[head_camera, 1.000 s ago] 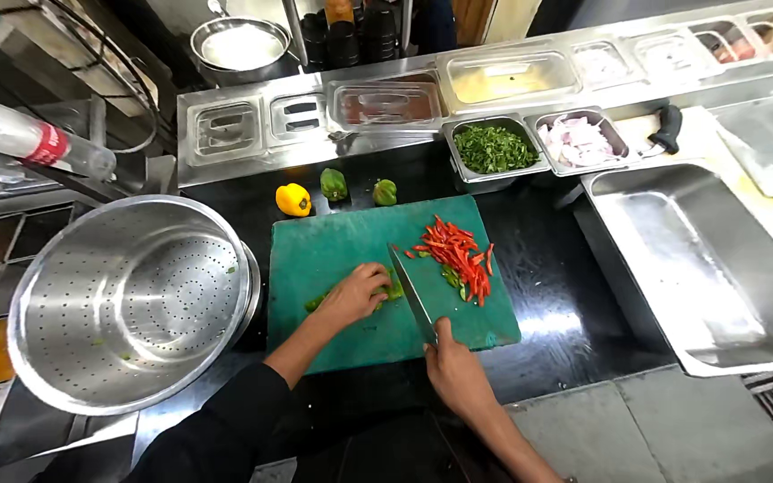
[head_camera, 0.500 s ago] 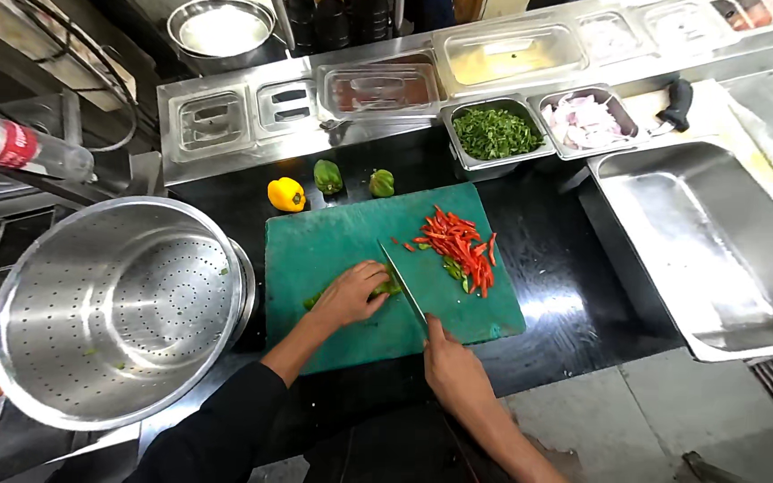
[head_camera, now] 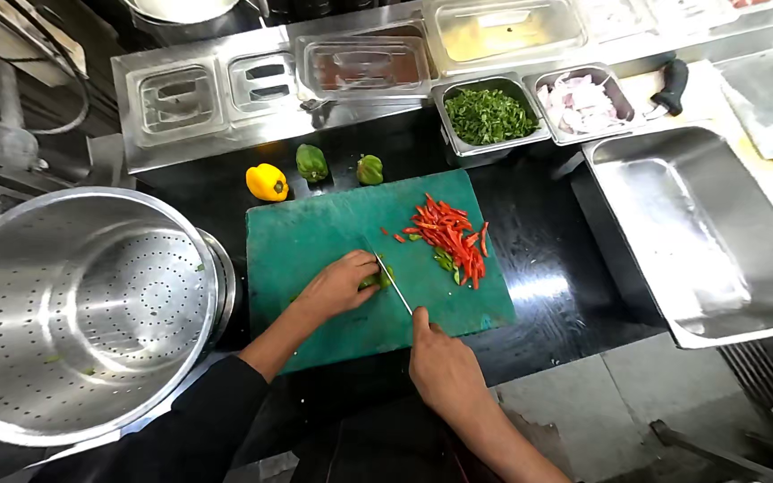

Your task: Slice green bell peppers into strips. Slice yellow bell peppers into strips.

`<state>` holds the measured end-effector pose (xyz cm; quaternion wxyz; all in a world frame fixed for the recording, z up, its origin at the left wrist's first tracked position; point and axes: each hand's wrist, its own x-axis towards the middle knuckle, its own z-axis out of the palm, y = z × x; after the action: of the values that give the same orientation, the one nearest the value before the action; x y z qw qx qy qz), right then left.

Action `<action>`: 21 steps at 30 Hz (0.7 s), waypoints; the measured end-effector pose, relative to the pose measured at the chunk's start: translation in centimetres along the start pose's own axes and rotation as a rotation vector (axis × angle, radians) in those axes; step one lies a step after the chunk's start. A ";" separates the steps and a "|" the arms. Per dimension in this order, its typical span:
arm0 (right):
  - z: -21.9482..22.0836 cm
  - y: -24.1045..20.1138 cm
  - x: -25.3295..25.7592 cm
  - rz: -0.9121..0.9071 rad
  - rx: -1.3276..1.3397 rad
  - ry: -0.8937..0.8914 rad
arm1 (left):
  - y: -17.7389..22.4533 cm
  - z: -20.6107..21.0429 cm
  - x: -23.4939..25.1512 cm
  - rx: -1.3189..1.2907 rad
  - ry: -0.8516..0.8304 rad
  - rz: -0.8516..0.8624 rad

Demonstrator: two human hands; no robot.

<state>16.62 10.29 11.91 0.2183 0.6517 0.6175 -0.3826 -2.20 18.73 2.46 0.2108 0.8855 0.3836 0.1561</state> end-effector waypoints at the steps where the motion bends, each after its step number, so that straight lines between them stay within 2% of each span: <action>1: 0.1 -0.3 0.8 0.000 0.005 0.001 | -0.1 0.0 0.0 -0.005 0.009 0.005; 4: 0.7 -1.1 3.5 -0.012 0.029 0.034 | -0.1 0.0 0.0 -0.021 0.006 0.004; 9: -0.5 -0.9 0.7 -0.012 -0.018 -0.008 | -0.6 0.0 -0.2 -0.049 0.008 0.021; 13: 0.7 -1.2 3.2 -0.008 -0.005 0.031 | -1.1 0.4 -0.4 -0.063 0.030 0.054; 18: -0.1 -1.4 1.3 0.003 -0.058 0.006 | -1.4 0.7 -0.8 -0.087 0.059 0.058; 21: 1.0 -1.8 3.1 0.014 -0.039 0.032 | -1.8 1.2 -0.8 -0.068 0.090 0.091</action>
<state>14.49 11.76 9.26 0.2236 0.6576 0.6238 -0.3583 -3.34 18.90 0.49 0.2158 0.8864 0.3466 0.2182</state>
